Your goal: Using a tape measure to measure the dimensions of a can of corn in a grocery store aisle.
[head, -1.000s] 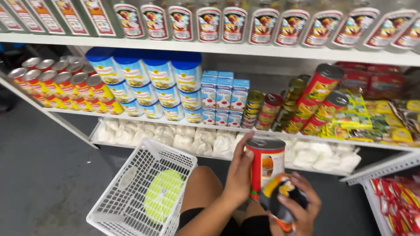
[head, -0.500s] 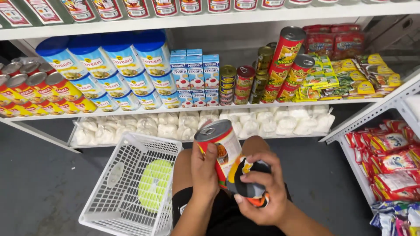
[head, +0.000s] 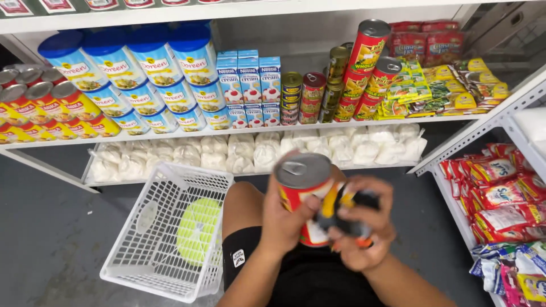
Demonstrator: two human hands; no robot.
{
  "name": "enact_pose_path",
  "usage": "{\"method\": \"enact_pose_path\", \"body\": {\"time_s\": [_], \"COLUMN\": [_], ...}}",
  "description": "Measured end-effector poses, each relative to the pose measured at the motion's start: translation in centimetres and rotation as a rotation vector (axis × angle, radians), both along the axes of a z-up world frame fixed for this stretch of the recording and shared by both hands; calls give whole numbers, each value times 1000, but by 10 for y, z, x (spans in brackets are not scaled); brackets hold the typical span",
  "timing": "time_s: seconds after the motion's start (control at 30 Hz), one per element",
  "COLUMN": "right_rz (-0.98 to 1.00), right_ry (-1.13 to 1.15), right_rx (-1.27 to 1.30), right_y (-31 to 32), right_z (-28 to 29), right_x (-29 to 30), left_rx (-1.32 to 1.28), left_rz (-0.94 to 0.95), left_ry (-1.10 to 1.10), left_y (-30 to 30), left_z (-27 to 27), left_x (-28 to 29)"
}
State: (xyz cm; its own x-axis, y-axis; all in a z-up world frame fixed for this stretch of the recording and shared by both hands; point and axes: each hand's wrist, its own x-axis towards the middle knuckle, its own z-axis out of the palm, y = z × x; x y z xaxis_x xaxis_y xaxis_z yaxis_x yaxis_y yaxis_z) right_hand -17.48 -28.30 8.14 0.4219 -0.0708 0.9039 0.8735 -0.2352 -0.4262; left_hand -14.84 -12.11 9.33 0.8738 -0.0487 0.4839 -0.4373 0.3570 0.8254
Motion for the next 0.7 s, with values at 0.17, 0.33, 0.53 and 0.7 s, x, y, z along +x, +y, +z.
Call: {"method": "enact_pose_path", "body": {"time_s": [0.17, 0.33, 0.53, 0.7], "right_rz": [186, 132, -52, 331], "right_ry": [104, 143, 63, 349], "right_rx": [272, 106, -104, 371], "right_y": [-5, 8, 4, 8], "right_z": [-1, -16, 12, -21], "right_x": [20, -6, 7, 5], "left_rx": [-80, -367, -111, -481], "left_rz": [-234, -108, -92, -352], "left_ry": [86, 67, 131, 113], "left_y": [-8, -3, -5, -1], "left_z": [-14, -15, -22, -17], "left_x": [0, 16, 7, -1]}}
